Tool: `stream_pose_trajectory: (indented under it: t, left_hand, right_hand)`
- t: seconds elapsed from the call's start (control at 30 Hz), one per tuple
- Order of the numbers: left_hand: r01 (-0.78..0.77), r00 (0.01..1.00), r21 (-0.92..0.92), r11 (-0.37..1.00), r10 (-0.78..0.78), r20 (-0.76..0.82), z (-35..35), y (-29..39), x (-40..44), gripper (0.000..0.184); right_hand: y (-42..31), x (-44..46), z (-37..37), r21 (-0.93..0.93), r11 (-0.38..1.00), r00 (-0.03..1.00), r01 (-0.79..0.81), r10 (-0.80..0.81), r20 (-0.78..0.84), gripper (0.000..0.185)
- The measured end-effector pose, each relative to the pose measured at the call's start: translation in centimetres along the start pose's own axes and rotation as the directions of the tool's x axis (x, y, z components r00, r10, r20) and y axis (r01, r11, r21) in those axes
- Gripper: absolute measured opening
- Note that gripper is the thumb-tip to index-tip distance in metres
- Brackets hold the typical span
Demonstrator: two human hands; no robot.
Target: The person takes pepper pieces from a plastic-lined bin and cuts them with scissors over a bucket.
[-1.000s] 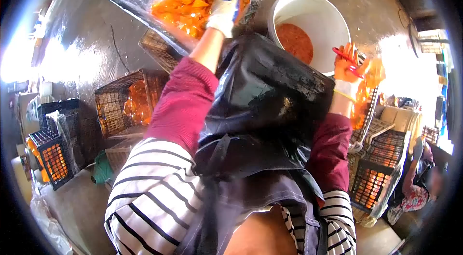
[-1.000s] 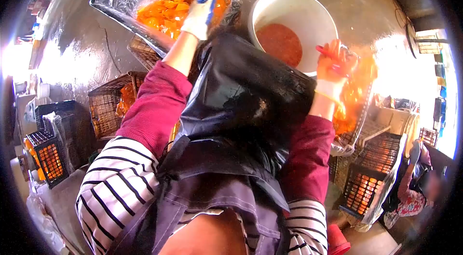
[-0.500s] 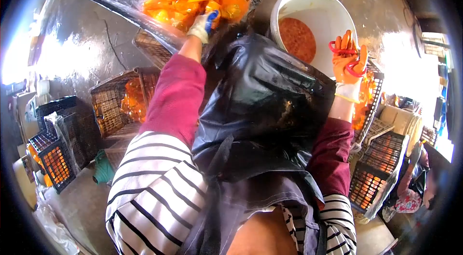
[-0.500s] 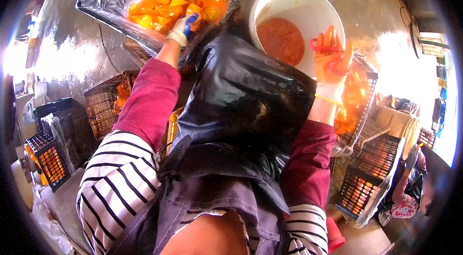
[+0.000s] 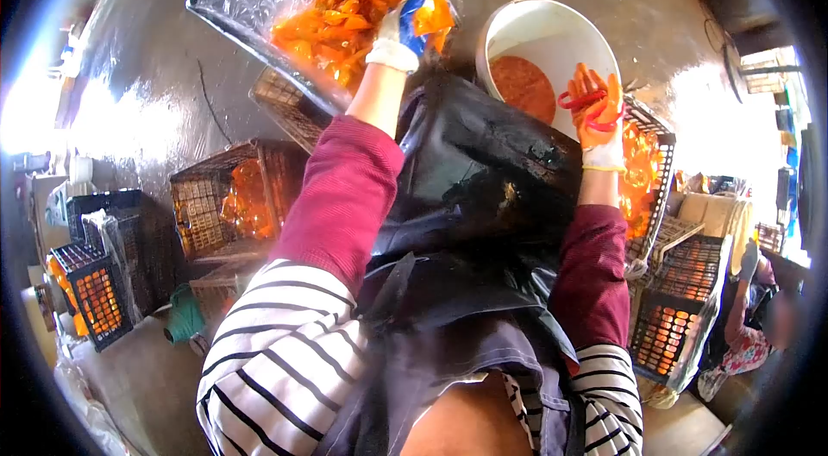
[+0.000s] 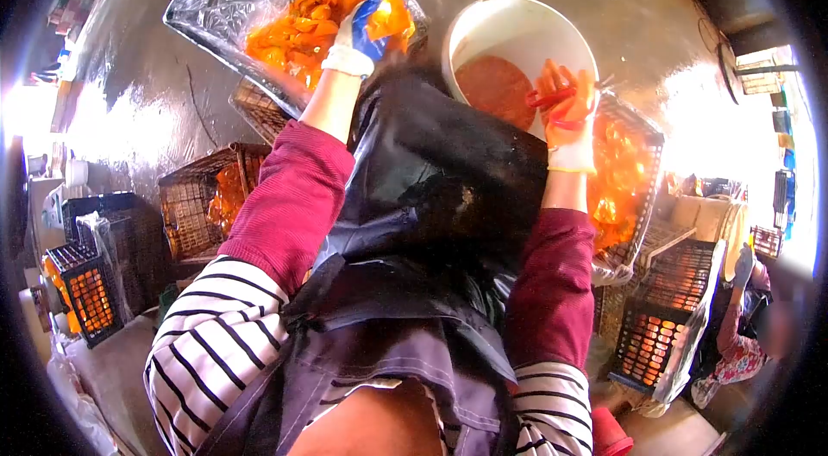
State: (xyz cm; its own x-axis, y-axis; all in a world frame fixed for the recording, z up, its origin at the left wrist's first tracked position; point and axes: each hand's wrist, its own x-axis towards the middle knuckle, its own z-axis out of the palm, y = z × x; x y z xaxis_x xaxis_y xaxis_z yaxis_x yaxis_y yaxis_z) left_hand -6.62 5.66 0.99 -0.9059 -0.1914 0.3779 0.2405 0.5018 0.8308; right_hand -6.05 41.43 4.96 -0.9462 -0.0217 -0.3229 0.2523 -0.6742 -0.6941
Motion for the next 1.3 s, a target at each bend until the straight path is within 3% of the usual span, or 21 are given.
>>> stream_pose_trajectory:
  t: [0.03, 0.07, 0.1, 0.13, 0.2, 0.23, 0.27, 0.3, 0.37, 0.43, 0.53, 0.63, 0.67, 0.77, 0.8, 0.9, 0.97, 1.03, 1.13, 1.23, 1.3]
  left_hand:
    - [-0.091, 0.993, 0.302, 0.949, 0.064, 0.097, -0.4, 3.8, 0.6, 0.029]
    - [0.091, 0.991, -0.115, 0.989, -0.078, 0.109, 1.3, 3.3, 1.7, 0.028]
    - [0.245, 0.968, -0.655, 0.714, -0.222, 0.12, 2.9, 2.8, 2.7, 0.028]
    - [0.254, 0.925, -0.908, 0.334, -0.358, 0.127, 4.1, 3.7, 3.6, 0.028]
    - [0.299, 0.858, -0.882, 0.366, -0.507, 0.08, 5.8, 7.0, 3.9, 0.032]
    - [0.337, 0.865, -0.838, 0.429, -0.493, 0.096, 6.0, 7.3, 3.8, 0.034]
    - [0.325, 0.856, -0.881, 0.343, -0.504, 0.12, 6.7, 7.8, 3.5, 0.036]
    - [0.312, 0.845, -0.916, 0.254, -0.514, 0.145, 6.9, 9.7, 2.7, 0.037]
    - [0.375, 0.809, -0.855, 0.359, -0.577, 0.112, 8.8, 8.0, 2.4, 0.039]
    - [0.299, 0.823, -0.923, 0.242, -0.554, 0.122, 9.9, 6.8, 2.2, 0.042]
    - [0.282, 0.817, -0.954, 0.098, -0.546, 0.185, 10.1, 5.9, 2.4, 0.047]
    - [0.241, 0.809, -0.969, -0.061, -0.538, 0.235, 10.1, 7.8, 2.5, 0.049]
    - [0.235, 0.795, -0.97, -0.065, -0.561, 0.23, 10.9, 7.4, 2.5, 0.049]
    - [0.283, 0.88, -0.959, -0.006, -0.397, 0.262, 11.9, 7.7, 1.9, 0.05]
    - [0.353, 0.83, -0.936, -0.011, -0.457, 0.318, 12.3, 7.8, 1.7, 0.053]
    - [0.424, 0.874, -0.902, 0.082, -0.297, 0.384, 13.2, 8.2, 1.4, 0.063]
    - [0.493, 0.831, -0.864, 0.102, -0.348, 0.433, 12.7, 8.1, 1.2, 0.061]
    - [0.518, 0.821, -0.852, 0.073, -0.321, 0.472, 12.0, 8.4, 1.2, 0.06]
    - [0.473, 0.848, -0.88, 0.046, -0.294, 0.441, 12.4, 8.4, 1.4, 0.058]
    - [0.489, 0.853, -0.867, 0.09, -0.258, 0.454, 12.6, 8.7, 1.2, 0.057]
    - [0.51, 0.842, -0.856, 0.089, -0.253, 0.476, 12.6, 8.6, 1.1, 0.054]
  right_hand:
    - [0.2, 0.1, -0.1, -0.06, 0.998, 1.0, -0.004, 0.005, 0.013, 0.051]
    - [0.4, 0.1, -0.3, -0.138, 0.99, 0.998, 0.028, -0.02, 0.056, 0.054]
    - [0.7, 0.3, -0.6, -0.188, 0.981, 0.997, 0.044, -0.031, 0.069, 0.055]
    - [0.7, -0.4, 0.3, -0.221, 0.975, 0.997, 0.025, -0.01, 0.073, 0.054]
    - [0.6, -0.9, 0.8, -0.267, 0.964, 0.992, 0.003, 0.032, 0.125, 0.051]
    - [1.1, -0.4, 0.2, -0.283, 0.959, 0.983, -0.002, 0.053, 0.173, 0.049]
    - [1.6, 0.2, -0.5, -0.299, 0.954, 0.972, -0.007, 0.076, 0.22, 0.047]
    - [2.0, 0.5, -0.7, -0.343, 0.939, 0.981, -0.025, 0.089, 0.174, 0.045]
    - [2.6, 1.0, -1.5, -0.41, 0.911, 0.992, -0.046, 0.091, 0.091, 0.043]
    - [2.9, 0.7, -1.2, -0.455, 0.889, 0.997, -0.056, 0.074, 0.022, 0.04]
    - [4.1, 0.3, 0.6, -0.602, 0.795, 0.991, -0.069, 0.124, 0.051, 0.032]
    - [5.3, 0.1, 1.5, -0.675, 0.727, 0.962, 0.128, 0.075, 0.262, 0.027]
    - [5.5, -0.1, 1.8, -0.513, 0.856, 0.965, -0.063, 0.183, 0.186, 0.028]
    - [6.1, -0.1, 1.9, -0.503, 0.863, 0.929, 0.054, 0.142, 0.342, 0.03]
    - [6.8, 0.1, 1.9, -0.577, 0.811, 0.934, 0.093, 0.13, 0.333, 0.029]
    - [6.9, 0.4, 1.9, -0.705, 0.66, 0.936, 0.26, 0.007, 0.352, 0.028]
    - [5.8, -0.6, 2.6, -0.68, 0.718, 0.947, 0.149, 0.095, 0.307, 0.033]
    - [4.7, -1.6, 3.5, -0.869, 0.451, 0.96, 0.204, 0.082, 0.267, 0.032]
    - [5.7, -0.6, 2.4, -0.877, 0.427, 0.971, 0.221, -0.007, 0.241, 0.031]
    - [6.7, -0.2, 2.5, -0.786, 0.568, 0.961, 0.244, -0.032, 0.275, 0.031]
    - [5.5, -1.3, 3.3, -0.778, 0.605, 0.971, 0.169, 0.034, 0.237, 0.031]
